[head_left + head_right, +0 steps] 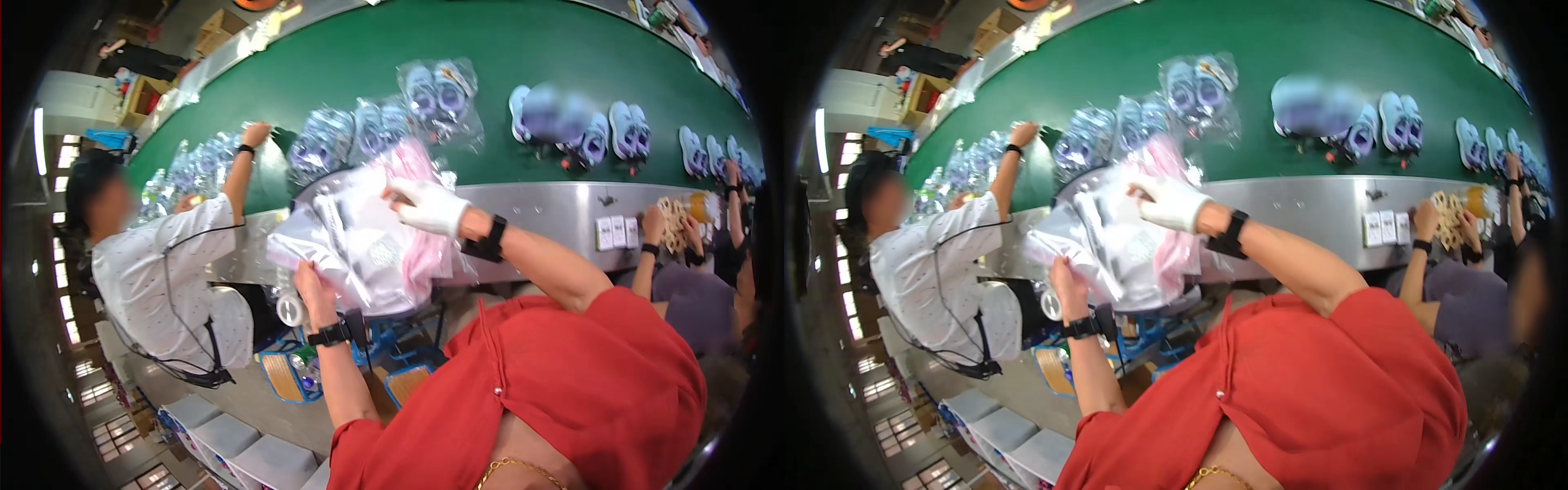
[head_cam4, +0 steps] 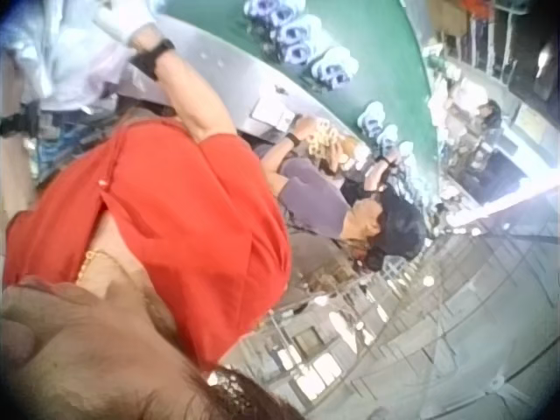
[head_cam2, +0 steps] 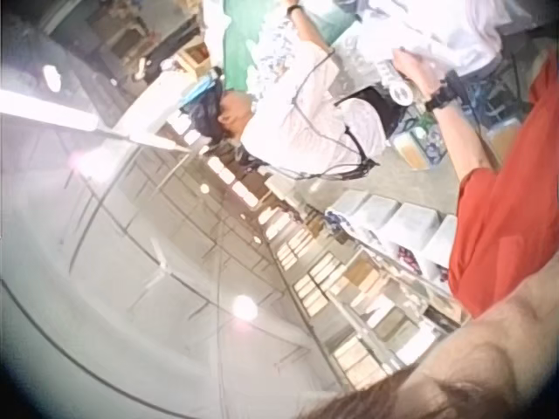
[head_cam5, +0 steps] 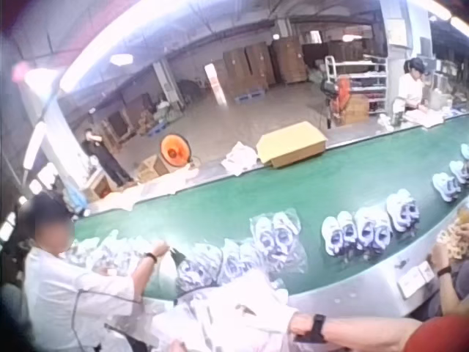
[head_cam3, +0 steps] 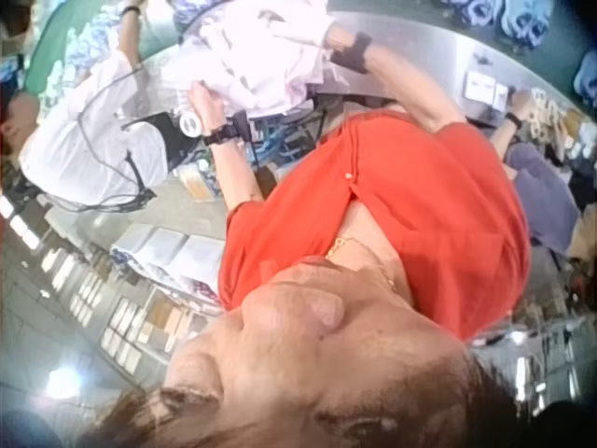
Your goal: The person places pairs of light blue and purple sneakers into clear plastic bags at a factory assembly line. They pick up the shoes, insert them into the bags, and place the packaged items onto a green conveyor belt. Other workers are visible in the background performing similar tasks.
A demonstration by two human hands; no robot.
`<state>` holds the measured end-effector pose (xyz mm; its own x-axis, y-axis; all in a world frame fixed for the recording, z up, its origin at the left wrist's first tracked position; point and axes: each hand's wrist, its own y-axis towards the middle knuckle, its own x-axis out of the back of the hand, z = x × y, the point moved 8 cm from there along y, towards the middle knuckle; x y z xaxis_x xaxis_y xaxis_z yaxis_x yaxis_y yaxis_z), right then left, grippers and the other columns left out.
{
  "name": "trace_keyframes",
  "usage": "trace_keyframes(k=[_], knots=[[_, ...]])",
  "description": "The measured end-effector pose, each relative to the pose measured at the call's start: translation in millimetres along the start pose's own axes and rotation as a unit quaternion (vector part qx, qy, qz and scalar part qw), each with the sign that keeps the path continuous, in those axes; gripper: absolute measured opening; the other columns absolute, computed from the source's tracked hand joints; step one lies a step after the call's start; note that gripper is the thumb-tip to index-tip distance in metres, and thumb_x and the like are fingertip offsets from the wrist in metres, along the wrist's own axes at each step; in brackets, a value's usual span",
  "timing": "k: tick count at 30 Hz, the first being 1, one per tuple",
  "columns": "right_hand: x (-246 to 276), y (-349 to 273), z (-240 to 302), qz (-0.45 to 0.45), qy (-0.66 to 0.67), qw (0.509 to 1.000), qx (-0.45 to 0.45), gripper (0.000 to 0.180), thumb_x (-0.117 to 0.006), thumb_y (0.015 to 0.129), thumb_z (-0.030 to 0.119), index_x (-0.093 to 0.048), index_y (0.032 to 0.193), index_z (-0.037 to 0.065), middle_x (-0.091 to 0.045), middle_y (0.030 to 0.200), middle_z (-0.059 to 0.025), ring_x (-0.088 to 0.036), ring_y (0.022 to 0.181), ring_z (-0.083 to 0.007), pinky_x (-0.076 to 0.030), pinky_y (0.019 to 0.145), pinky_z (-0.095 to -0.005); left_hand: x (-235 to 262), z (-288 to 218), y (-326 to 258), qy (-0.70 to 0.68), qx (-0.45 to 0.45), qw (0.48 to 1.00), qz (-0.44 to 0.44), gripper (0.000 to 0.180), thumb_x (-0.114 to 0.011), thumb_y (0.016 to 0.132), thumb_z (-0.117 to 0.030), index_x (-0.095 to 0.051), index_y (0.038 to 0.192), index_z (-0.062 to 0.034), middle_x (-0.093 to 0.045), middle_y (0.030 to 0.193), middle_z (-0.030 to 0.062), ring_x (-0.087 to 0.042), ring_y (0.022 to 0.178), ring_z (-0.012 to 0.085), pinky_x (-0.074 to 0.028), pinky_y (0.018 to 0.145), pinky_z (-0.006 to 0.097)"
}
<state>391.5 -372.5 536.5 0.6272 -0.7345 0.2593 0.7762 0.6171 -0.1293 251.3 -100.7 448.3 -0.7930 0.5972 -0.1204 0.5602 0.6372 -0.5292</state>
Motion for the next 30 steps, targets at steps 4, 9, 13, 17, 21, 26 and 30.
trace_keyframes(k=[4,9,13,17,21,26,30], knots=[[1,-12,3,0.023,0.061,0.998,0.014,0.026,-0.048,0.080,0.012,-0.055,0.103,0.002,-0.061,0.081,-0.0120,-0.060,0.072,-0.0187,-0.047,0.066,-0.0309,-9,-71,-34,0.051,-0.136,0.986,-0.080,0.025,-0.046,0.086,-0.023,-0.056,0.087,-0.0003,-0.055,0.085,0.0067,-0.054,0.074,0.0181,-0.045,0.066,0.034],[43,-19,34,0.038,0.230,0.972,0.034,0.045,-0.064,0.084,0.040,-0.052,0.101,0.000,-0.058,0.079,-0.0044,-0.055,0.074,-0.0112,-0.046,0.067,-0.0267,-160,-99,-108,0.059,-0.109,0.978,0.168,0.036,-0.051,0.093,-0.039,-0.057,0.105,-0.0052,-0.057,0.088,0.0018,-0.056,0.075,0.0104,-0.047,0.063,0.027],[86,-44,59,0.065,0.223,0.972,0.040,0.032,-0.064,0.086,0.031,-0.052,0.091,0.003,-0.054,0.073,-0.0016,-0.053,0.066,-0.0089,-0.044,0.058,-0.0243,-274,-62,-166,0.033,-0.087,0.953,0.287,0.025,-0.055,0.092,-0.032,-0.058,0.098,-0.0080,-0.058,0.084,-0.0006,-0.057,0.071,0.0097,-0.047,0.060,0.025],[185,-88,8,-0.188,0.136,0.971,0.064,0.012,-0.053,0.084,0.012,-0.054,0.075,0.003,-0.055,0.062,-0.0036,-0.056,0.061,-0.0139,-0.043,0.053,-0.0301,-326,-52,-198,0.096,-0.079,0.964,0.237,0.016,-0.058,0.091,-0.021,-0.060,0.095,-0.0063,-0.059,0.082,-0.0018,-0.054,0.074,0.0061,-0.044,0.063,0.022],[276,-134,-54,-0.325,-0.264,0.906,-0.061,0.016,-0.057,0.077,0.021,-0.053,0.077,0.006,-0.058,0.072,-0.0146,-0.059,0.068,-0.0328,-0.046,0.060,-0.0433,-350,-26,-166,0.074,-0.154,0.952,0.255,0.009,-0.058,0.091,-0.016,-0.060,0.089,-0.0071,-0.053,0.075,-0.0049,-0.049,0.072,0.0046,-0.038,0.064,0.021],[285,-181,4,-0.459,-0.376,0.799,0.096,0.023,-0.066,0.067,0.010,-0.055,0.086,0.006,-0.057,0.090,-0.0107,-0.056,0.088,-0.0310,-0.046,0.076,-0.0405,-385,5,-161,0.114,-0.239,0.932,0.248,0.009,-0.056,0.090,-0.012,-0.059,0.093,-0.0039,-0.053,0.078,-0.0042,-0.045,0.070,0.0053,-0.037,0.063,0.022],[212,-145,7,-0.245,-0.400,0.851,0.237,0.016,-0.063,0.071,0.013,-0.061,0.086,0.008,-0.060,0.086,-0.0070,-0.057,0.091,-0.0262,-0.046,0.082,-0.0358,-418,21,-229,0.202,-0.158,0.881,0.397,0.018,-0.053,0.086,-0.003,-0.057,0.103,0.0023,-0.059,0.086,0.0019,-0.051,0.078,0.0100,-0.042,0.072,0.026]])
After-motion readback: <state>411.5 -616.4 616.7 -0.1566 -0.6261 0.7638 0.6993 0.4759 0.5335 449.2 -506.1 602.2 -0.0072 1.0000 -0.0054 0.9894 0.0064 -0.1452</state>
